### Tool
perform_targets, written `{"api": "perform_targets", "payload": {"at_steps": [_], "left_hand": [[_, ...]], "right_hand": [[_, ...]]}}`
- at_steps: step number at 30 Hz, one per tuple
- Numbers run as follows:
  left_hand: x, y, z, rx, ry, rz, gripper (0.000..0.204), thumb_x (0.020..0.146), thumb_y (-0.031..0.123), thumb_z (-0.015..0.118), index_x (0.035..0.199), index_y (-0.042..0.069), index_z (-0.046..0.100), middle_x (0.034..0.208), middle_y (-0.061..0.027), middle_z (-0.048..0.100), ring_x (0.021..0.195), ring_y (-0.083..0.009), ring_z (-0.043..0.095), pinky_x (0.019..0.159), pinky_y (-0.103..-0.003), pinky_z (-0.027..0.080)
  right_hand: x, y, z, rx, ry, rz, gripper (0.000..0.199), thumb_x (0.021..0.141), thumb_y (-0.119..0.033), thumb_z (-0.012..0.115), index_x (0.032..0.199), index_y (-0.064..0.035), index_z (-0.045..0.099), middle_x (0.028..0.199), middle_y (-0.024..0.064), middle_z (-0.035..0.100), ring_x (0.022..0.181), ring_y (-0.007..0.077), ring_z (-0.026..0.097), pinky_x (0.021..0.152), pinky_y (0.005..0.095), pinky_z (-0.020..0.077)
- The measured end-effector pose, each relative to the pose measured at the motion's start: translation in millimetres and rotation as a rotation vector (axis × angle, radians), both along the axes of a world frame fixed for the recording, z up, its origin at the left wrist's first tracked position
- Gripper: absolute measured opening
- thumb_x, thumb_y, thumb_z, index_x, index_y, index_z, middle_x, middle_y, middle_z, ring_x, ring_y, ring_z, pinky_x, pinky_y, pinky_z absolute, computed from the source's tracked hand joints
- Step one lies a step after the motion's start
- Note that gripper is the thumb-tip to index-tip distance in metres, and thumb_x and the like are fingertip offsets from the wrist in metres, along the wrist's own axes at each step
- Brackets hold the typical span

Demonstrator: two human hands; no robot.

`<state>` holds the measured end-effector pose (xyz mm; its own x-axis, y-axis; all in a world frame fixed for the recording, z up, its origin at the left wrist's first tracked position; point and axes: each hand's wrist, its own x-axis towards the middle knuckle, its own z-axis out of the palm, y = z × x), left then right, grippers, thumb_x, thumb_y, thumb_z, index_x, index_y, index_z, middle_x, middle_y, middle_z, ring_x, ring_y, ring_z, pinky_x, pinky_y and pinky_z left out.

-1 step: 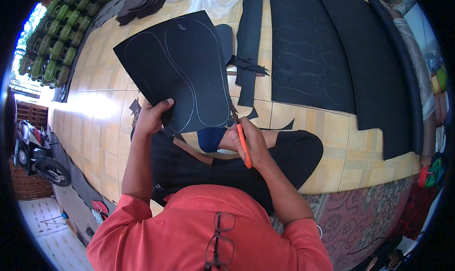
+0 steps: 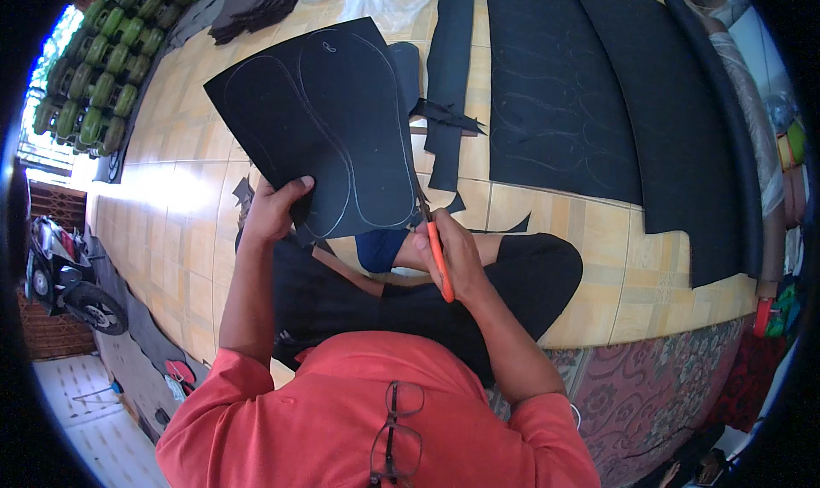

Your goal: The person sits on the floor and uses orange-handled scissors to cut out multiple shoe sole shapes from a large black sheet of material. The person follows pre-drawn outlines, cutting one shape at a time and placing the finished pieces aside.

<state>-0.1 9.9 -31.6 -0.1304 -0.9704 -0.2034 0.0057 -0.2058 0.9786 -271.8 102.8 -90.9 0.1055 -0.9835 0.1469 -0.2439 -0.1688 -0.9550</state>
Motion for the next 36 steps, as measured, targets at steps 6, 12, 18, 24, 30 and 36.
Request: {"api": "perform_targets", "payload": {"at_steps": [6, 12, 18, 24, 30, 36], "left_hand": [[-6.3, -6.2, 2.5, 0.029, 0.07, -0.002, 0.038, 0.085, 0.002, 0.062, 0.123, -0.001, 0.056, 0.109, -0.0084, 0.064, 0.1, -0.0161, 0.061, 0.088, -0.031, 0.049], [-11.5, -2.1, -8.7, 0.073, 0.101, 0.028, 0.04, 0.086, 0.003, 0.061, 0.125, 0.0, 0.054, 0.111, -0.0075, 0.063, 0.1, -0.0154, 0.061, 0.088, -0.031, 0.049], [-17.1, 8.4, -13.9, 0.111, 0.005, -0.017, 0.04, 0.086, 0.005, 0.062, 0.125, 0.0, 0.054, 0.111, -0.007, 0.063, 0.099, -0.0151, 0.06, 0.088, -0.03, 0.048], [-22.2, 12.7, -18.1, 0.161, 0.017, -0.001, 0.04, 0.086, 0.005, 0.062, 0.125, 0.0, 0.054, 0.11, -0.0068, 0.063, 0.099, -0.0147, 0.06, 0.087, -0.03, 0.048], [-22.5, 23.4, -32.7, 0.186, 0.054, -0.054, 0.045, 0.084, 0.004, 0.064, 0.127, -0.002, 0.053, 0.116, -0.0094, 0.063, 0.104, -0.0199, 0.061, 0.092, -0.036, 0.049], [-26.5, 23.4, -28.6, 0.245, 0.114, -0.022, 0.044, 0.081, 0.002, 0.065, 0.124, -0.002, 0.055, 0.113, -0.0093, 0.064, 0.101, -0.0198, 0.062, 0.089, -0.035, 0.05]], "right_hand": [[-0.1, -0.8, 0.3, 0.166, -0.076, -0.05, 0.027, 0.093, -0.019, 0.059, 0.08, 0.0013, 0.048, 0.06, 0.0084, 0.049, 0.054, 0.0142, 0.045, 0.052, 0.0311, 0.0386], [-0.8, -0.9, -21.4, 0.059, 0.014, -0.026, 0.035, 0.098, -0.032, 0.049, 0.089, 0.0016, 0.052, 0.061, 0.0051, 0.052, 0.041, 0.0075, 0.045, 0.04, 0.0232, 0.0387], [7.0, -13.1, -11.6, -0.227, -0.039, -0.131, 0.031, 0.098, -0.026, 0.047, 0.097, 0.0045, 0.053, 0.063, 0.006, 0.053, 0.05, 0.0112, 0.049, 0.047, 0.0248, 0.0425], [5.7, -3.9, -11.7, 0.284, -0.073, -0.076, 0.031, 0.094, -0.023, 0.047, 0.103, 0.0055, 0.055, 0.078, 0.0097, 0.059, 0.065, 0.0163, 0.057, 0.061, 0.0282, 0.0471], [12.1, -15.9, -26.8, -0.026, -0.051, -0.194, 0.032, 0.095, -0.025, 0.042, 0.099, 0.0041, 0.055, 0.074, 0.0082, 0.06, 0.067, 0.0131, 0.058, 0.058, 0.0267, 0.0466], [12.1, -14.5, -13.2, 0.092, -0.032, -0.191, 0.037, 0.099, -0.029, 0.039, 0.094, 0.0039, 0.054, 0.075, 0.0103, 0.059, 0.07, 0.0153, 0.056, 0.063, 0.0292, 0.0453]]}}
